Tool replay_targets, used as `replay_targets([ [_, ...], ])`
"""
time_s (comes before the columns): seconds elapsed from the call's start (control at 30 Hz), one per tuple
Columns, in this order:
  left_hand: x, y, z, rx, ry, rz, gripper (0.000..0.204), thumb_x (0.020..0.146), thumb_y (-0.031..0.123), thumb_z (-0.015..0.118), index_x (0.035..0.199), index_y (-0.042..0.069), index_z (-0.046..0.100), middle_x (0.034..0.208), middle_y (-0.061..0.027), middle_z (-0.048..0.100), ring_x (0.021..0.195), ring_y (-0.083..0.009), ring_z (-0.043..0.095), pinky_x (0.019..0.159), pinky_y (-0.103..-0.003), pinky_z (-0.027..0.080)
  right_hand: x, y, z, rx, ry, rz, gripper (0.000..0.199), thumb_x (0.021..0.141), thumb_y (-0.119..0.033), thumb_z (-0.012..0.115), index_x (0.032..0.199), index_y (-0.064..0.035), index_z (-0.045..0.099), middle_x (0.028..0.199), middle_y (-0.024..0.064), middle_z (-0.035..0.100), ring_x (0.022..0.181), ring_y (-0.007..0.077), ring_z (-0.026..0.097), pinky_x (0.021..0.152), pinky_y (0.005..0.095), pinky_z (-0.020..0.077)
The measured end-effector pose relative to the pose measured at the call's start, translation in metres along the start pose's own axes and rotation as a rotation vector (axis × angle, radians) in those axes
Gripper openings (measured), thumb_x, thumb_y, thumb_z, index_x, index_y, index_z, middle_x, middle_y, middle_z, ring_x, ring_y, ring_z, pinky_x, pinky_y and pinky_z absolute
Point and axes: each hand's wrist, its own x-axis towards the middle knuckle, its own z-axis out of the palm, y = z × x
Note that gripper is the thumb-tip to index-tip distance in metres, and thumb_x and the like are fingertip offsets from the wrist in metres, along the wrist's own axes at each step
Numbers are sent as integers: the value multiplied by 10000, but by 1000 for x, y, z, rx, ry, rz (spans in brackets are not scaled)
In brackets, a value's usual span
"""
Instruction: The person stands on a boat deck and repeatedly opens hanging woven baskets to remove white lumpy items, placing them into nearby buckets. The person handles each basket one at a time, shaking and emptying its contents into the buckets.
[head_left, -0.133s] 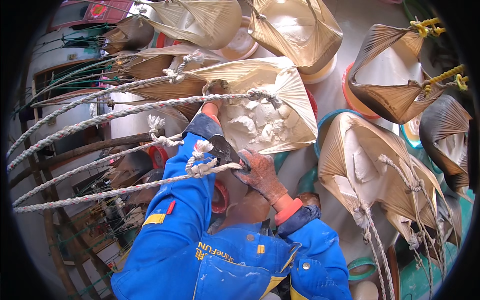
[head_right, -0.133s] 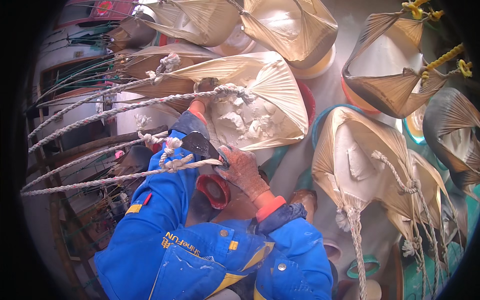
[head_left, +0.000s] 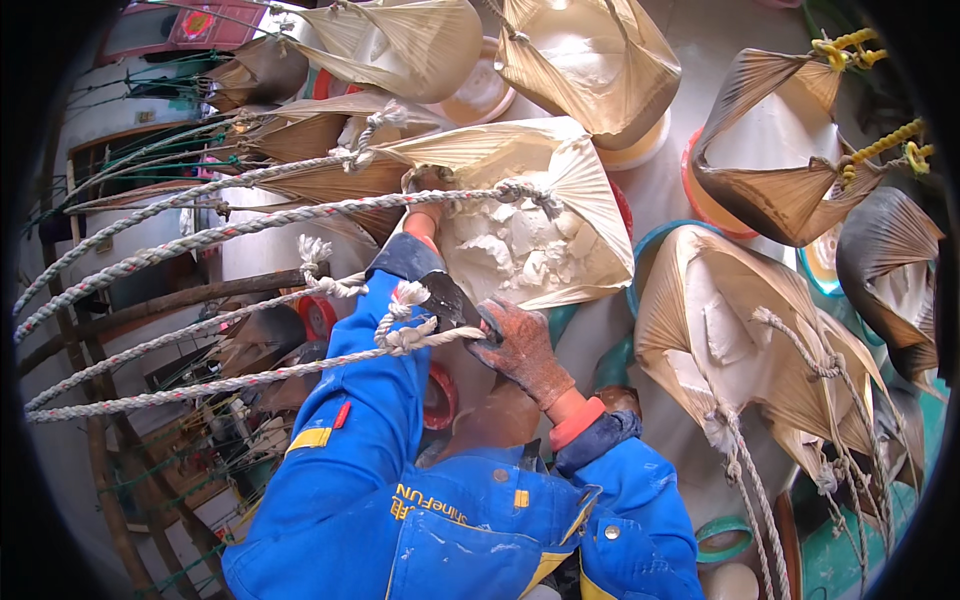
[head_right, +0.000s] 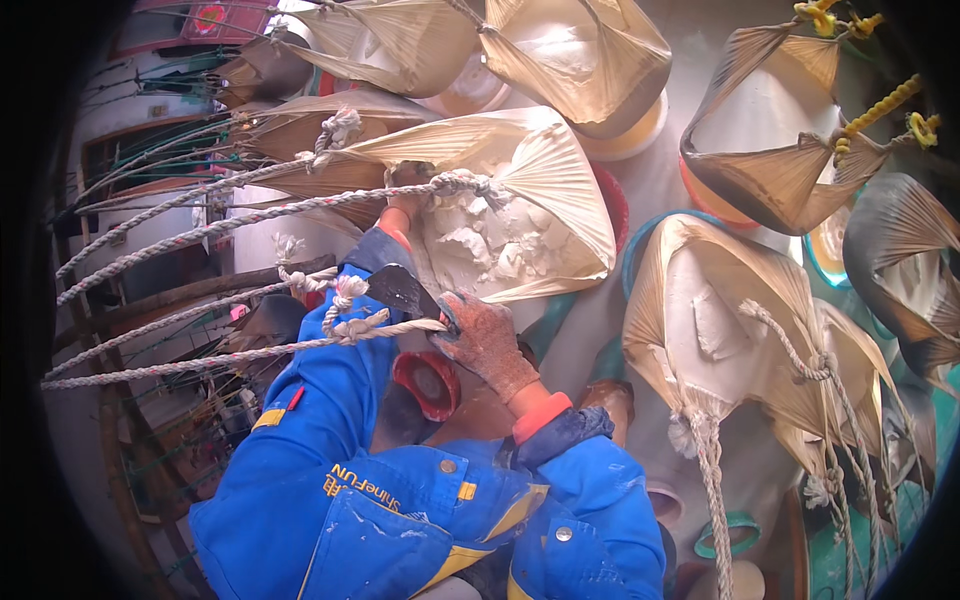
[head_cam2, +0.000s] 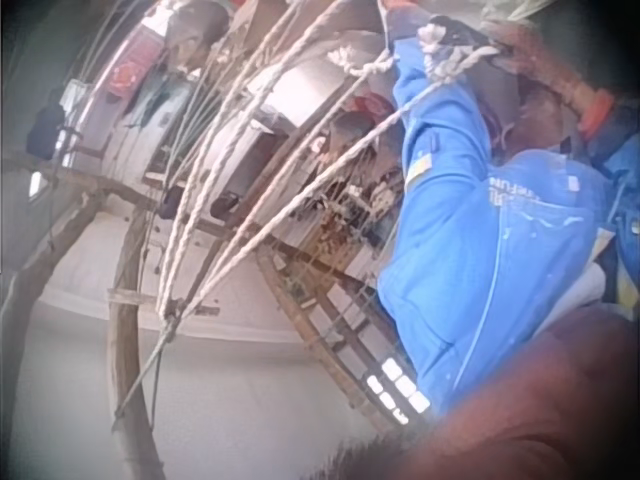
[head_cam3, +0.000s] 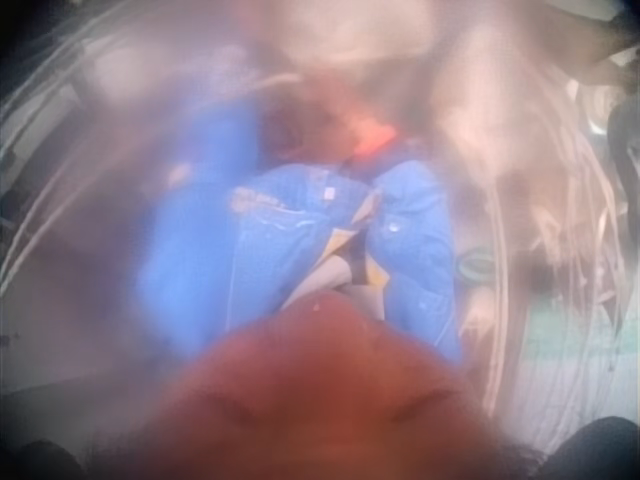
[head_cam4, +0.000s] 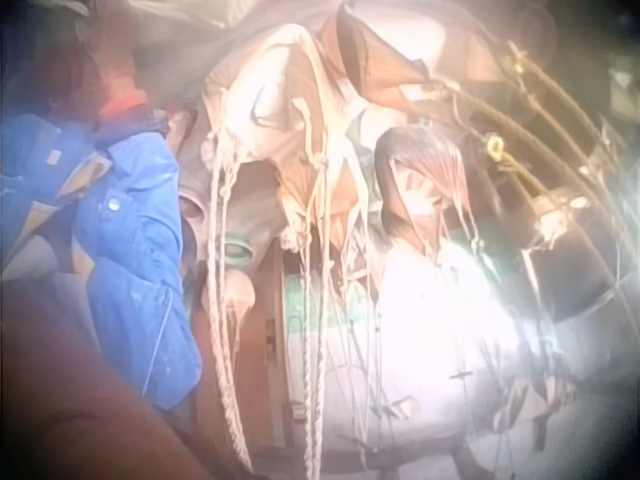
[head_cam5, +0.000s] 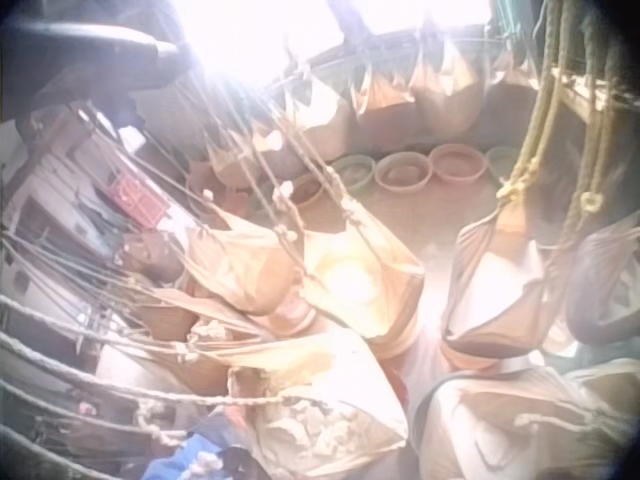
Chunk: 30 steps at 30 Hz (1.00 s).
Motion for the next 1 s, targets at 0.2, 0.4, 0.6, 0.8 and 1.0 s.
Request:
replay_targets([
  [0.2,-96,50,-4,-309,120,-59,355,876,315,563,1088,35,613,1106,-200,601,1055,-364,557,910,-453,429,4,-4,-7,18,-17,6,464,677,-314,753,1042,-103,559,915,86,591,811,311,616,681,425,486],
  [0.4,-100,24,34,-1071,428,-268,265,857,162,582,1098,59,620,999,-173,648,897,-321,625,780,-391,482,2,-7,-6,43,74,-45,437,674,-296,749,1015,-93,566,858,68,582,761,299,612,642,410,485],
  [0.6,-46,-12,68,-1052,394,-342,264,856,148,571,1105,84,632,1035,-120,657,926,-285,624,816,-373,477,-11,-8,-13,45,-10,-50,406,681,-344,738,972,-126,557,917,87,577,765,323,614,636,425,492],
  [0.8,-10,-27,46,-551,322,-229,268,841,155,584,1095,82,627,1038,-115,655,953,-279,619,840,-377,472,-40,-8,-24,54,17,-105,385,642,-259,758,954,-148,561,899,76,571,724,292,617,596,410,486],
  [1.0,-17,-35,40,-449,313,-185,273,826,161,598,1086,81,623,1041,-110,653,980,-272,615,863,-381,466,-40,-10,-33,52,-9,-88,424,640,-304,768,969,-137,560,909,76,579,730,285,624,596,397,489],
])
